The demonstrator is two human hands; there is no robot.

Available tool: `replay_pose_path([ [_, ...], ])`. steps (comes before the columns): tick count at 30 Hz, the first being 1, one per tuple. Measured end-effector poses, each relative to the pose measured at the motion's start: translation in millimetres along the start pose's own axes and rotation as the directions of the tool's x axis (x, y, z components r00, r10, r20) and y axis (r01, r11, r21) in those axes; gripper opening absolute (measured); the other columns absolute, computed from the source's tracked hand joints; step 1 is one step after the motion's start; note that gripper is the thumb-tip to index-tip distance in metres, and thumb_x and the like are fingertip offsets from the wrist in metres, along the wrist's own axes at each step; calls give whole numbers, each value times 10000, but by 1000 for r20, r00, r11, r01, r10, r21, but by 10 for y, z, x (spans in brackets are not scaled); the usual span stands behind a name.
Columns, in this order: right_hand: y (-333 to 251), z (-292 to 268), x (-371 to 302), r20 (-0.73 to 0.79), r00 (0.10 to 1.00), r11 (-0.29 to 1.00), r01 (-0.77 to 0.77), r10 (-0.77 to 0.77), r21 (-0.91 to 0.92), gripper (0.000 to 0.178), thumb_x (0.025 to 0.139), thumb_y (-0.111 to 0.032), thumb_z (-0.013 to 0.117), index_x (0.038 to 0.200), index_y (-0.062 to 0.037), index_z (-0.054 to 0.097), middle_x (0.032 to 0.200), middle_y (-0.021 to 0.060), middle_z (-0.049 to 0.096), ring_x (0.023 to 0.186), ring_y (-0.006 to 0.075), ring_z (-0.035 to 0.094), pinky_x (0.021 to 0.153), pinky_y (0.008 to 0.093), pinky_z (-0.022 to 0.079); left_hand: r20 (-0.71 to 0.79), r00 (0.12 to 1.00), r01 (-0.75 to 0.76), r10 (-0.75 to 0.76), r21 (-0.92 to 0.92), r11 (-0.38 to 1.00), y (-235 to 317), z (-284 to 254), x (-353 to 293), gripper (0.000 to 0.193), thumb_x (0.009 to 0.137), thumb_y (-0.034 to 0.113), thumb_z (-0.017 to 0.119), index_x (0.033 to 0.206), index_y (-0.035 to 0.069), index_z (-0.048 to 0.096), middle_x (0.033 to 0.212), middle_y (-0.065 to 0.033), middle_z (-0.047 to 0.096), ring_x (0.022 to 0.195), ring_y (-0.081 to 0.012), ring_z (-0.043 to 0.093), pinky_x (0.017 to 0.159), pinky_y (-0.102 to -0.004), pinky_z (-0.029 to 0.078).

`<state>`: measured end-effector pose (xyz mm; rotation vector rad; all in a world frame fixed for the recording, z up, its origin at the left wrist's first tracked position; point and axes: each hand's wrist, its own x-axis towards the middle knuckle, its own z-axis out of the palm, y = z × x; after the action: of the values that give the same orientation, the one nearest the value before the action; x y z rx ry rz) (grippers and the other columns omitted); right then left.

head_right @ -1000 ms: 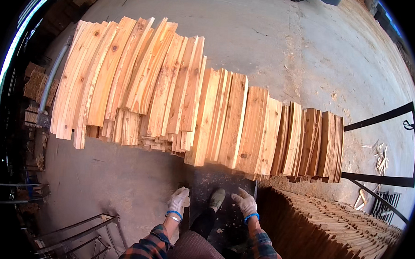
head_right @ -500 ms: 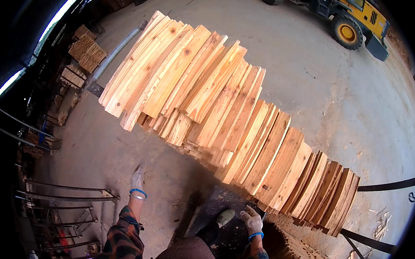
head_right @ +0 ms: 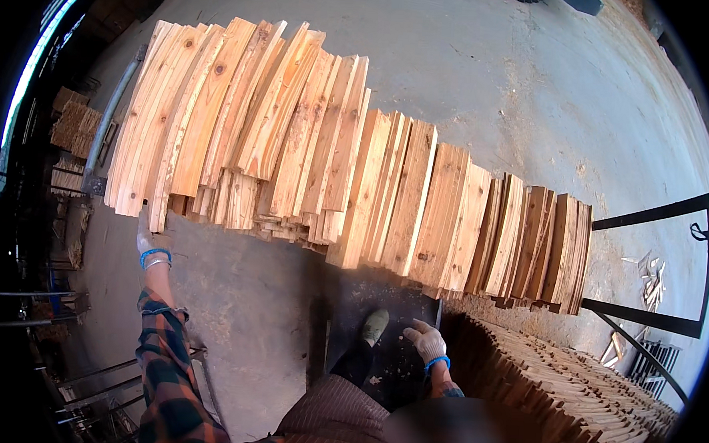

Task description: The person repeatedly picks up wooden planks from a large pile and stacks them onto a metal cart. The person wears gloves and an apron while working in a lumber yard. The task involves lifting and placing the planks one by one to build a neat stack on the cart.

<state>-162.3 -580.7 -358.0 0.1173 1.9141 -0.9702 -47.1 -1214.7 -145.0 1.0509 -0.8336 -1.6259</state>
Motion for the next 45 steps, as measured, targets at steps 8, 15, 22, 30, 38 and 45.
replay_pose_path([
  [8, -990, 140, -166, 148, 984, 995, 99, -102, 28, 631, 861, -320, 728, 1381, -20, 532, 1204, 136, 693, 1117, 211, 650, 938, 287, 499, 83, 993, -89, 88, 13, 996, -168, 76, -800, 474, 895, 266, 736, 1291, 52, 586, 1176, -89, 659, 1001, -218, 643, 859, -369, 551],
  [15, -3091, 1217, -217, 345, 681, 756, 509, -646, 411, 898, 871, -530, 679, 1523, -37, 306, 1353, 241, 571, 1286, 319, 528, 1075, 360, 399, -42, 954, 283, -296, -200, 938, -822, -200, -2720, 342, 913, 81, 665, 1226, 29, 536, 1085, -192, 635, 943, -311, 656, 685, -484, 610],
  [22, -3109, 1132, -319, 410, 709, 712, 184, -573, 677, 636, 945, -104, 637, 1484, 32, 326, 1057, 91, 675, 870, 113, 614, 772, 223, 527, 371, 675, 655, -637, 95, 750, -792, -325, -3541, 514, 987, 310, 591, 1361, -21, 467, 1174, -160, 619, 1016, -313, 643, 883, -427, 559],
  [30, -1458, -223, -1574, 412, 775, 816, 220, -479, 535, 698, 818, -56, 696, 1468, -50, 441, 838, 63, 685, 731, 106, 624, 696, 279, 538, 706, 311, 601, -636, 372, 707, -1375, 431, -3710, 867, 903, 714, 454, 1355, -26, 435, 1204, -207, 554, 1118, -301, 557, 1001, -478, 465],
  [38, -304, -1135, -3556, -722, 560, 876, 16, -407, -482, 1082, 560, -469, 848, 1484, -187, 361, 941, 120, 574, 745, 311, 632, 545, 409, 526, 671, 77, 255, -737, 701, 666, -1651, 871, -6348, 929, 926, 684, 467, 1499, -9, 232, 1478, -226, 369, 1329, -338, 425, 1129, -494, 355],
  [45, 812, -2081, -5756, -816, 571, 964, -255, 91, -71, 1089, 672, -508, 796, 1536, -156, 234, 1167, 219, 591, 1024, 388, 642, 811, 496, 535, 875, -470, -487, -114, -150, 860, -1785, 535, -8493, 840, 918, 163, 665, 1570, 102, 138, 1416, -276, 453, 1185, -343, 571, 1039, -424, 469],
])
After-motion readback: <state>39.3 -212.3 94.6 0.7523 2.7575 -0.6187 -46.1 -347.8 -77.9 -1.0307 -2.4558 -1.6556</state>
